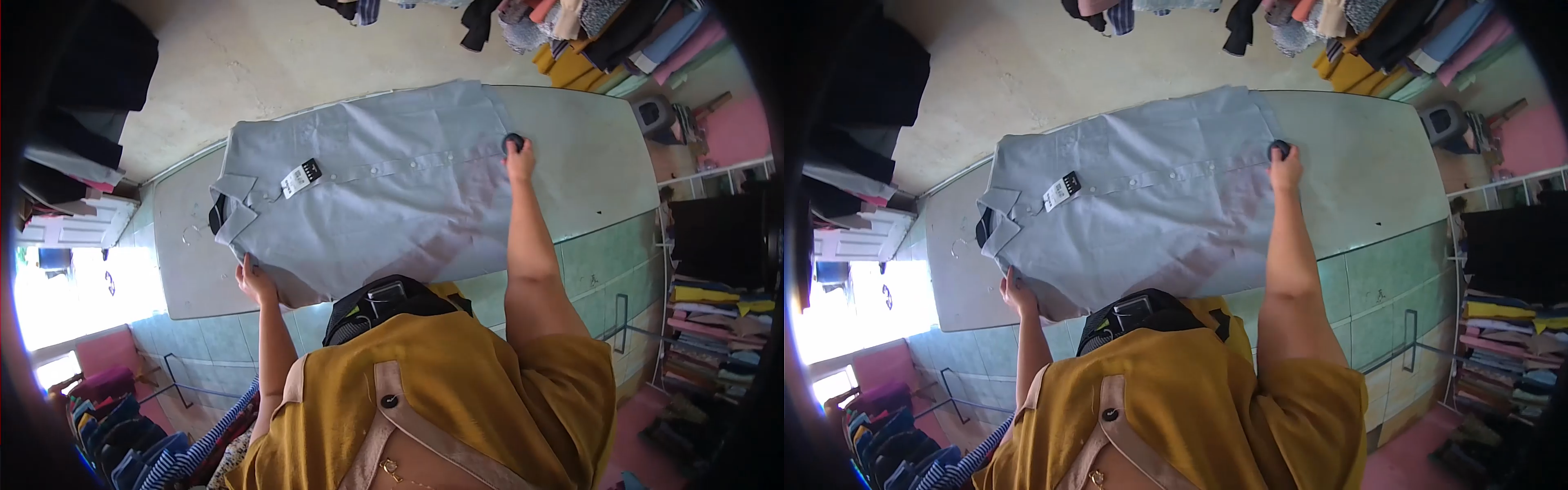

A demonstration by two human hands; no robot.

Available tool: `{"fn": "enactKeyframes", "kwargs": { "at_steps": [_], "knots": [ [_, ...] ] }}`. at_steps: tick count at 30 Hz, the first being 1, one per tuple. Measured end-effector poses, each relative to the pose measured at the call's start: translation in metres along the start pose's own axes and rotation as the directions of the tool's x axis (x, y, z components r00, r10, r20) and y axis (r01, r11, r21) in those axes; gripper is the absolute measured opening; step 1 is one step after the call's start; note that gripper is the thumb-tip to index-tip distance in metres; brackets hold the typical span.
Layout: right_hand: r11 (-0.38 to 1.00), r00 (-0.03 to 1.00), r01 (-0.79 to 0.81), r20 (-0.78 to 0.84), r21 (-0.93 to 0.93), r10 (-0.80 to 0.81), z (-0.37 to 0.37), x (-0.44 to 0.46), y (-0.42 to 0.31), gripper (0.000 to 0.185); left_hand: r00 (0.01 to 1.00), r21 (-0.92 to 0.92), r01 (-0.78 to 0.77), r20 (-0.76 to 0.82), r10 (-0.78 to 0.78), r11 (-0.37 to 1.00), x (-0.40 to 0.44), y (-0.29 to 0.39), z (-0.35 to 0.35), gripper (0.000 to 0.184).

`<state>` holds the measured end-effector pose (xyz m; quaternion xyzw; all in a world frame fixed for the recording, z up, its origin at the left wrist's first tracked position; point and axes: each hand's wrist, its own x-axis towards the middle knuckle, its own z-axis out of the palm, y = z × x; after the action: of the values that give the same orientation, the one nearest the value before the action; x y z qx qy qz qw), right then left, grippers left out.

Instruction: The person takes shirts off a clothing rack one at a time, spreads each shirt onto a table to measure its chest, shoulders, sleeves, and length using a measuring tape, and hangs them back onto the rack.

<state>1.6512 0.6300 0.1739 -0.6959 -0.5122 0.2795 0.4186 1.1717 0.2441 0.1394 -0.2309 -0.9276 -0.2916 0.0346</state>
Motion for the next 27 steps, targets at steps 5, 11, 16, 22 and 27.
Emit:
{"fn": "enactKeyframes", "kwargs": {
  "at_steps": [5, 11, 16, 22, 27],
  "knots": [
    [0.980, 0.950, -0.200, -0.240, 0.019, 0.199, -0.178, -0.004, 0.104, 0.047, 0.993, -0.015, -0.071, 0.098, 0.072, 0.997, 0.010, -0.025, -0.018, 0.043],
    [0.914, 0.920, -0.366, 0.082, -0.174, 0.384, -0.315, -0.108, 0.084, 0.038, 0.979, 0.113, -0.161, 0.147, 0.144, 0.980, 0.012, -0.019, -0.026, 0.052],
    [0.910, 0.690, -0.409, 0.629, -0.067, 0.357, -0.216, -0.166, 0.078, 0.031, 0.977, 0.138, -0.161, 0.162, 0.138, 0.977, 0.019, -0.021, -0.027, 0.054],
    [0.899, 0.747, -0.438, 0.554, -0.005, 0.367, -0.160, -0.189, 0.055, 0.032, 0.969, 0.170, -0.180, 0.202, 0.144, 0.969, 0.023, -0.025, -0.033, 0.055],
    [0.910, 0.780, -0.344, 0.468, -0.233, 0.415, -0.175, -0.175, 0.066, 0.035, 0.971, 0.205, -0.126, 0.228, 0.078, 0.971, 0.021, -0.015, -0.040, 0.055]
  ]
}}
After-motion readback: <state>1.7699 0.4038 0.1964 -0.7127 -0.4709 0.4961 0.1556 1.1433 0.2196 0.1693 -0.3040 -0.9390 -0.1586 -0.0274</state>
